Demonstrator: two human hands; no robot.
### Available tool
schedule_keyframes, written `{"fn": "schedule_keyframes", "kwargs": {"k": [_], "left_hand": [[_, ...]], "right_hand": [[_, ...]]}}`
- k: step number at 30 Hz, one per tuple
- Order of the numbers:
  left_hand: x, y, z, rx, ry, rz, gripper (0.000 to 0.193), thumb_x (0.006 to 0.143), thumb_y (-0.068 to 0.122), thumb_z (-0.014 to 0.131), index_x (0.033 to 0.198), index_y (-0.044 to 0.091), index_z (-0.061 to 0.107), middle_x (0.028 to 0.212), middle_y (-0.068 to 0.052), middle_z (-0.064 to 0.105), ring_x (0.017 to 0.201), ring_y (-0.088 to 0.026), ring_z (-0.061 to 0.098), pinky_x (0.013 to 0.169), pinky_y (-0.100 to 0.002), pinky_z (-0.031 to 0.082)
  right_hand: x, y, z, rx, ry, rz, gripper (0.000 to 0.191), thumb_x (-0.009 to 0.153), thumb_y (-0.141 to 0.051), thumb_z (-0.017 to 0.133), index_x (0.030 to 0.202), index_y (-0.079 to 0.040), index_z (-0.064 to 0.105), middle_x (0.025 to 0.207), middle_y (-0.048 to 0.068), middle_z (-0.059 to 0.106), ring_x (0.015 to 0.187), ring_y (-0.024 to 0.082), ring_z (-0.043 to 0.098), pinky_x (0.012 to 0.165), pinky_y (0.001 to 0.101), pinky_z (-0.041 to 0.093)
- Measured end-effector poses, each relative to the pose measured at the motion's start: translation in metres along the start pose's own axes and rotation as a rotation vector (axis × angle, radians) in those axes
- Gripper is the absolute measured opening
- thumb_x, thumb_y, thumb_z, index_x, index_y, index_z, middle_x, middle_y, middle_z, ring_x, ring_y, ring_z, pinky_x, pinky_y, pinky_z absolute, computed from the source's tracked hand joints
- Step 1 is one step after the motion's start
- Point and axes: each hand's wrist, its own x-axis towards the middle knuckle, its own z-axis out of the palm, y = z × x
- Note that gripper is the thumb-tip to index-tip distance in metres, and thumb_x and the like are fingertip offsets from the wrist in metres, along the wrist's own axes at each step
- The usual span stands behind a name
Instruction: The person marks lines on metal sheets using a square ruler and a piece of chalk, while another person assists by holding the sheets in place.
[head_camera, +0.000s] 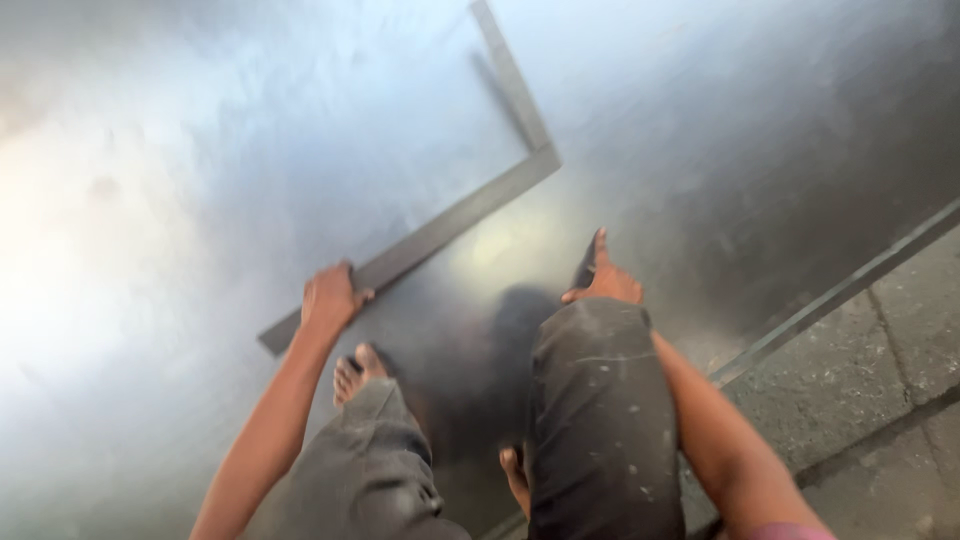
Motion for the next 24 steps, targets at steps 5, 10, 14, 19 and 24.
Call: {"fn": "schedule_keyframes", "kwargs": {"k": [5, 10, 14, 19, 24], "left_hand": [[-0.040, -0.016, -0.007, -0.056, 0.225, -0.021, 0.066, 0.076, 0.048, 0.082, 0.122, 0.003, 0.069, 0.124, -0.022, 0.067, 0.121, -0.039, 0.057, 0.104, -0.057, 0.036], [-0.015, -0.031, -0.057, -0.021, -0.177, -0.349, 0.062, 0.083, 0.049, 0.068, 0.137, 0.018, 0.066, 0.139, -0.006, 0.065, 0.138, -0.029, 0.053, 0.115, -0.062, 0.026], [0.045, -0.006, -0.093, -0.088, -0.032, -0.315, 0.068, 0.076, 0.046, 0.084, 0.125, 0.000, 0.069, 0.114, -0.020, 0.073, 0.113, -0.034, 0.068, 0.103, -0.053, 0.045], [0.134, 0.089, -0.115, -0.155, 0.152, -0.391, 0.076, 0.072, 0.045, 0.093, 0.118, -0.011, 0.073, 0.096, -0.030, 0.079, 0.092, -0.037, 0.079, 0.092, -0.046, 0.060], [0.290, 0.283, -0.122, -0.071, 0.313, -0.188, 0.073, 0.072, 0.053, 0.087, 0.114, -0.006, 0.074, 0.099, -0.025, 0.076, 0.094, -0.039, 0.073, 0.091, -0.047, 0.055]], "right_hand": [[-0.011, 0.061, 0.029, 0.434, 0.289, -0.025, 0.053, 0.093, -0.039, 0.068, 0.141, -0.018, 0.058, 0.107, 0.015, 0.076, 0.101, 0.035, 0.072, 0.088, 0.0460, 0.053], [-0.024, 0.155, 0.059, 0.660, 0.584, 0.103, 0.030, 0.105, -0.032, 0.054, 0.119, -0.011, 0.070, 0.112, 0.014, 0.074, 0.098, 0.036, 0.071, 0.084, 0.0446, 0.054], [0.011, 0.223, 0.024, 0.707, 0.603, 0.290, 0.031, 0.104, -0.031, 0.052, 0.122, -0.014, 0.071, 0.104, 0.014, 0.076, 0.096, 0.038, 0.071, 0.083, 0.0471, 0.054], [0.192, 0.280, -0.103, 0.511, 0.647, 0.185, 0.035, 0.105, -0.022, 0.053, 0.137, -0.015, 0.065, 0.104, 0.017, 0.074, 0.088, 0.041, 0.069, 0.078, 0.0506, 0.053], [0.402, 0.322, -0.248, 0.267, 0.712, 0.173, 0.026, 0.104, -0.008, 0.055, 0.128, -0.008, 0.066, 0.132, 0.013, 0.067, 0.123, 0.034, 0.061, 0.103, 0.0463, 0.050]]}}
